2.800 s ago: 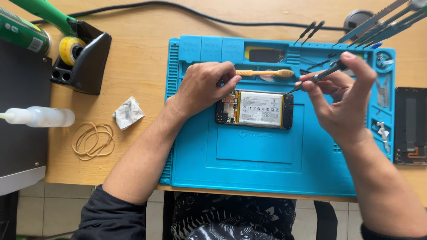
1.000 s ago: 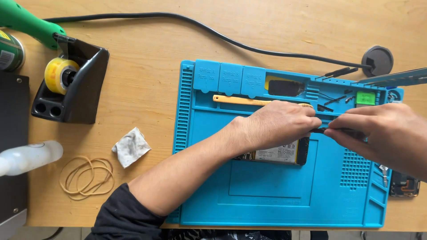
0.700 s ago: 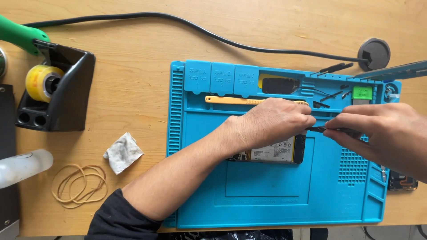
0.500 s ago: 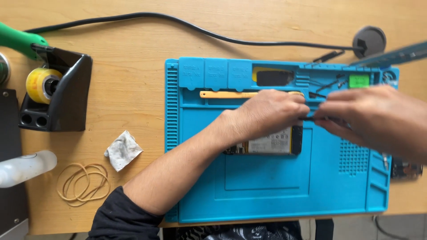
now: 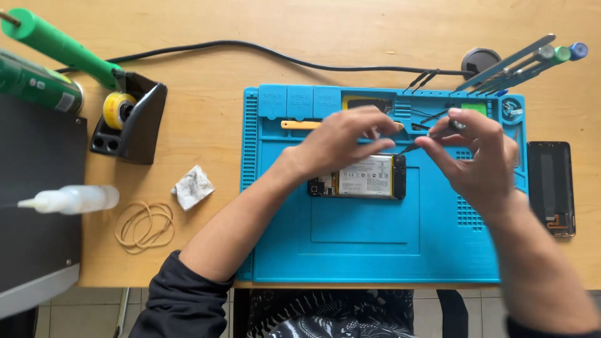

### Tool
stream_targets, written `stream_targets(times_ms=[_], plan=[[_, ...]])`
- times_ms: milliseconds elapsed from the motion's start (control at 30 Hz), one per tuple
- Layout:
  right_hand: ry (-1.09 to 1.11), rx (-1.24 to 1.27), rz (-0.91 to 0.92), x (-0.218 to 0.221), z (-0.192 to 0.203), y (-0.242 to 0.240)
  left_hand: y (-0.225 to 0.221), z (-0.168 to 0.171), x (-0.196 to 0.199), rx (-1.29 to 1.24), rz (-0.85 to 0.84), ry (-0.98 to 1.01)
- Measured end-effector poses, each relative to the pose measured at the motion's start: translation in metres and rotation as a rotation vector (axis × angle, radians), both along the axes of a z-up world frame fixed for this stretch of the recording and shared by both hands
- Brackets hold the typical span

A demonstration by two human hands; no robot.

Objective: The person uses a screwdriver to remove screws from the internal frame of a disassembled smartphone placed on a blue work mat. They carefully unscrew fasteners around the battery area and place the removed screws into a compartment on the mat.

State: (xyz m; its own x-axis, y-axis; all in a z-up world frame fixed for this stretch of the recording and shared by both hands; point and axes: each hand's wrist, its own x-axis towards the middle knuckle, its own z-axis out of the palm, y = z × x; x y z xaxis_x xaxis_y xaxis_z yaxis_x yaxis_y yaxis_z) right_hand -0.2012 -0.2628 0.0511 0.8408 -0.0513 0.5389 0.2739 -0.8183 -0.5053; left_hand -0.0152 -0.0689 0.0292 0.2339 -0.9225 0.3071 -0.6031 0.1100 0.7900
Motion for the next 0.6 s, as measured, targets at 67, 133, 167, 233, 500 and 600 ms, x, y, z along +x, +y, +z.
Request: stream_targets(times_ms=[67, 133, 167, 233, 500, 600], plan=[[-0.075, 0.039, -0.003, -0.002, -0.017, -0.002, 0.014, 0.003, 0.001, -0.036, 0.085, 0.028], [-0.153, 0.078, -0.007, -0.002, -0.024, 0.001, 0.028, 0.001, 0.003, -0.075, 0.168, 0.051], [-0.141, 0.127, -0.027, -0.002, -0.022, 0.004, 0.035, -0.002, 0.005, -0.105, 0.228, 0.006], [-0.126, 0.184, -0.044, -0.004, -0.021, 0.013, 0.048, -0.012, 0.003, -0.128, 0.291, -0.040], [-0.139, 0.243, -0.002, 0.012, -0.047, 0.011, 0.042, -0.034, 0.018, -0.115, 0.457, 0.126], [-0.111, 0.239, -0.016, 0.011, -0.044, 0.016, 0.040, -0.034, 0.015, -0.098, 0.457, 0.113]])
